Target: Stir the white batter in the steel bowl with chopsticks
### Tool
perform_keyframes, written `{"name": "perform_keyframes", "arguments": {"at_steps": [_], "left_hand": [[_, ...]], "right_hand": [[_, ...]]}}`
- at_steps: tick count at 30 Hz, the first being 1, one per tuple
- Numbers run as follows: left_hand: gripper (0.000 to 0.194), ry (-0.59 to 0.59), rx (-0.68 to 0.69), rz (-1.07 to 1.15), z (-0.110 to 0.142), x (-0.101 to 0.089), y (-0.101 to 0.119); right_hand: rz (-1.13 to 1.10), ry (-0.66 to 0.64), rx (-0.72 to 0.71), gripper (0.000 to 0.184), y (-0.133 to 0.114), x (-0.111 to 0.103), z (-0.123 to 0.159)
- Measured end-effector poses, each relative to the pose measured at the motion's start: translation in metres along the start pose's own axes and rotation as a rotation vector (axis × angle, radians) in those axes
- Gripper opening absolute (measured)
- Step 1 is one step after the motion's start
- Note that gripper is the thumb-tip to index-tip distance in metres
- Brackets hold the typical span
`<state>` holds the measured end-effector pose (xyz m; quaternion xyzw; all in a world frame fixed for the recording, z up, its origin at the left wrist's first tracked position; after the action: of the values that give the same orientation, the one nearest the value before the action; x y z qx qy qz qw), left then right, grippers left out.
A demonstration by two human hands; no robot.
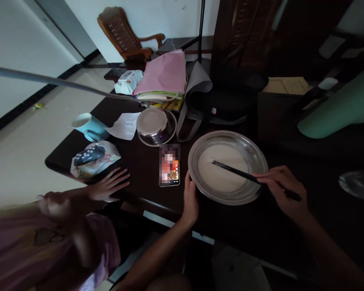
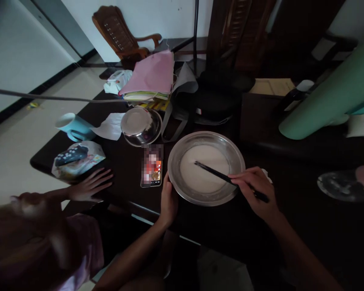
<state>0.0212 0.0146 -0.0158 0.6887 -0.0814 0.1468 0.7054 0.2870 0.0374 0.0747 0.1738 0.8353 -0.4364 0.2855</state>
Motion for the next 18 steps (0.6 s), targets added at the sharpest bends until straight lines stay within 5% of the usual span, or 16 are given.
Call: {"name": "perform_keyframes", "arguments": {"at_steps": [8, 15, 18], "left_hand": [[0.062, 0.009, 0.019, -0.066, -0.005, -0.001, 0.001], [0.059, -0.009, 0.092, -0.125, -0.009, 0.004, 0.007], [0.055, -0.013, 0.117, -0.136, -0.009, 0.007, 0.010]], "right_hand": [[-0.170, 0.506, 0.177, 0.040, -0.004, -0.014, 0.009], [-0.141, 0.216, 0.214, 0.027, -0.019, 0.014, 0.006], [-0.046, 0.228, 0.194, 0.022, -0.019, 0.017, 0.005]]}}
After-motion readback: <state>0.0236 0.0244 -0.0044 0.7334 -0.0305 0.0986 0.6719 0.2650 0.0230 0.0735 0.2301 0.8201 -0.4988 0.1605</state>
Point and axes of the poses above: each hand's wrist, its own z-axis away from the middle knuckle, its own x-axis out of the palm, y = z × x, the point moved 4 cm from there along -z, towards the middle knuckle, and after that the axes turned 10 degrees about -y, right-handed, at the moved point
